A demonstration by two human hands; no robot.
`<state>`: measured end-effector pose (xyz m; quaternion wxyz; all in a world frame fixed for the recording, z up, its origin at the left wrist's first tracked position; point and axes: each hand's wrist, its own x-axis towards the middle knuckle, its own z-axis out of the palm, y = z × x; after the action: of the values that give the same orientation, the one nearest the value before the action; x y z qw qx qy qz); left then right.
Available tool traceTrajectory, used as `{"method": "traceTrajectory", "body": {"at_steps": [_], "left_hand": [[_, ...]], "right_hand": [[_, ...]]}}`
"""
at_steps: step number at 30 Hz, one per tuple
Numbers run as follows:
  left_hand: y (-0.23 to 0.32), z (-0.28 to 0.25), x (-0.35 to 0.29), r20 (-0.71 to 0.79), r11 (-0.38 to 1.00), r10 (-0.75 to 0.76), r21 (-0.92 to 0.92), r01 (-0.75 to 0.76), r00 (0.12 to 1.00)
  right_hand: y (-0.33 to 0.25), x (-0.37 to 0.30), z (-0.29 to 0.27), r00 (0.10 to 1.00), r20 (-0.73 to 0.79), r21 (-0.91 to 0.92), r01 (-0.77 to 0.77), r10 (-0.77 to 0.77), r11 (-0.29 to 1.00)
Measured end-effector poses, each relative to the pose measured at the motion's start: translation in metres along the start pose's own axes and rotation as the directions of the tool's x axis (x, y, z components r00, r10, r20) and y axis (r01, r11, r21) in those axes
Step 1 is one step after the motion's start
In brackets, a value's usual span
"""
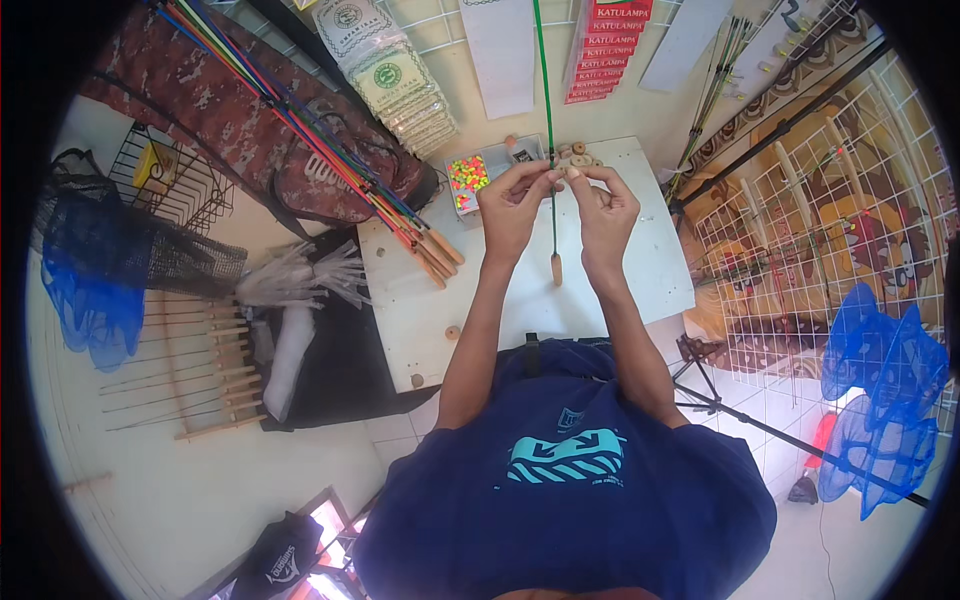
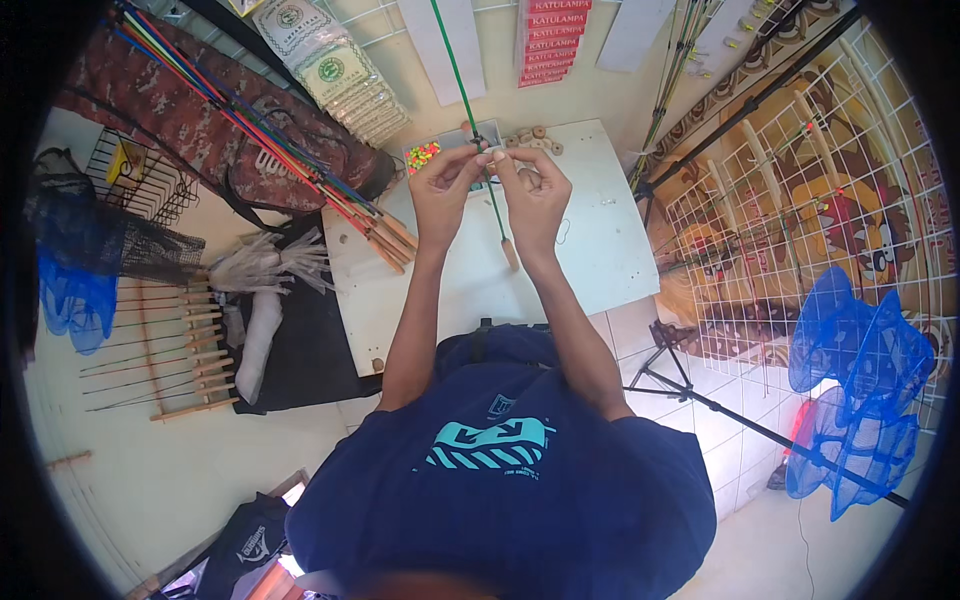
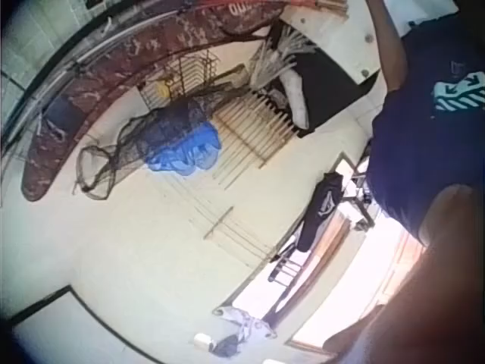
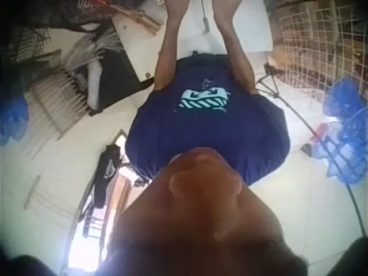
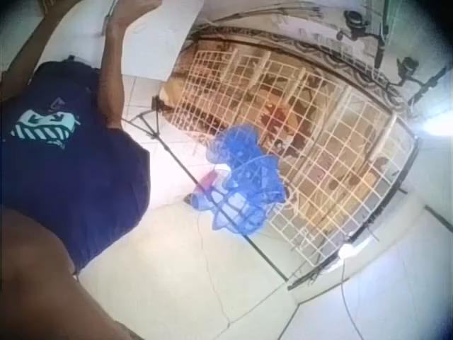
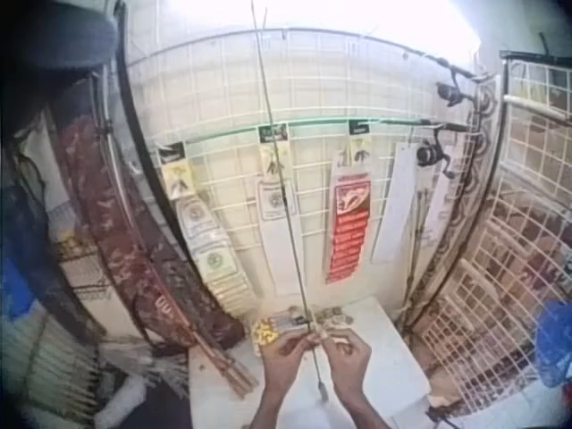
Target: Assembling and securing a float and stoppers onto a fishing line.
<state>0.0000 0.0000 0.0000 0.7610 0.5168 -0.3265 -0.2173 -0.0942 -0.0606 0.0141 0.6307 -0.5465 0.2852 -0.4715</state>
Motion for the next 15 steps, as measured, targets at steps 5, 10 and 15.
{"method": "traceTrajectory", "body": {"at_steps": [5, 10, 15], "left_hand": [[-0.0048, 0.0035, -0.0033, -0.004, 1.0, 0.013, -0.023, -0.013, 1.0], [-0.0067, 0.0045, -0.0033, -0.014, 0.999, 0.0, -0.046, -0.001, 1.0], [-0.0089, 0.0037, -0.0028, -0.017, 0.999, 0.022, -0.035, -0.023, 1.0]], "right_hand": [[-0.0053, -0.0044, 0.0002, 1.0, 0.0, 0.017, -0.004, 0.004, 1.0], [-0.01, -0.0039, 0.0051, 0.999, -0.011, 0.072, -0.048, 0.049, 0.996], [-0.0072, -0.0011, 0.006, 1.0, 0.011, 0.074, -0.029, 0.028, 0.997]]}}
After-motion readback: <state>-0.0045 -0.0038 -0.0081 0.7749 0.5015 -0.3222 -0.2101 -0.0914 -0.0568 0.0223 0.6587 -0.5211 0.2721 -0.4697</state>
